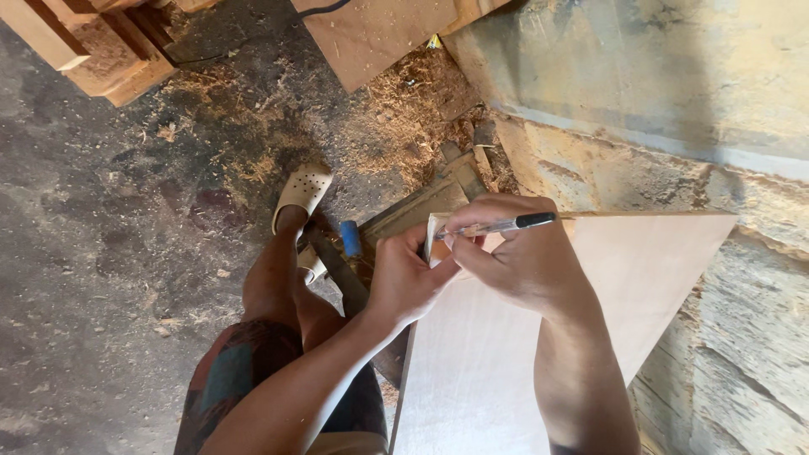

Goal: The person traces a small wooden template onto several larger wooden boards using a black marker, handling each board individually and placing them on a stack.

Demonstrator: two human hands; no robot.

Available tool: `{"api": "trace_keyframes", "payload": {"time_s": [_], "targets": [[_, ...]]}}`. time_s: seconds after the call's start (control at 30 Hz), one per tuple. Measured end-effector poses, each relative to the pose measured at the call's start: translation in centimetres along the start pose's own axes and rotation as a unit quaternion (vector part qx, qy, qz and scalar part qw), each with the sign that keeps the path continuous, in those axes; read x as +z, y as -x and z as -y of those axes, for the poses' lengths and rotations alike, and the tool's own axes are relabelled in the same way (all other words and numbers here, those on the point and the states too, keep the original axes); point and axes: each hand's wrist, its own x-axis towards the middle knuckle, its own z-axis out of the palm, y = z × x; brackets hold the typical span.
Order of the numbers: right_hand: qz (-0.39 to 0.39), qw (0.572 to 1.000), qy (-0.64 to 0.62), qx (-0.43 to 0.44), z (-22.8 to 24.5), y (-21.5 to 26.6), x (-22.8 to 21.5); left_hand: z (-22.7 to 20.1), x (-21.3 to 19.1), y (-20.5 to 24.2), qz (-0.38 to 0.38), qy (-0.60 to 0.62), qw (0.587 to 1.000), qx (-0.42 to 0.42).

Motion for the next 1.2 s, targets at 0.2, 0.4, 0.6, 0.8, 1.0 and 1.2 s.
{"api": "trace_keyframes", "payload": {"time_s": [0.2, 0.4, 0.6, 0.8, 1.0, 1.2], "targets": [[0.021, 1.0, 0.005, 0.005, 0.2, -0.5, -0.2, 0.3, 0.0, -0.2, 0.014, -0.03, 0.999, -0.02], [-0.058, 0.981, 0.175, -0.062, -0.8, 0.0, -0.6, 0.3, 0.0, -0.7, 0.039, -0.049, 0.996, -0.067], [-0.211, 0.957, 0.182, -0.084, -2.4, 2.5, -4.1, -0.1, -0.2, -0.3, 0.037, -0.039, 0.997, -0.055], [-0.321, 0.942, -0.022, -0.09, -5.9, 5.9, -3.1, 0.1, -1.2, 0.7, 0.05, -0.062, 0.997, -0.006], [-0.46, 0.883, -0.089, 0.018, -8.5, 12.2, 0.5, -0.1, -3.2, 3.8, 0.045, -0.148, 0.988, -0.008], [-0.361, 0.928, -0.005, 0.09, -7.4, 14.5, 4.0, 0.5, -3.9, 6.1, -0.047, -0.299, 0.923, 0.238]]}}
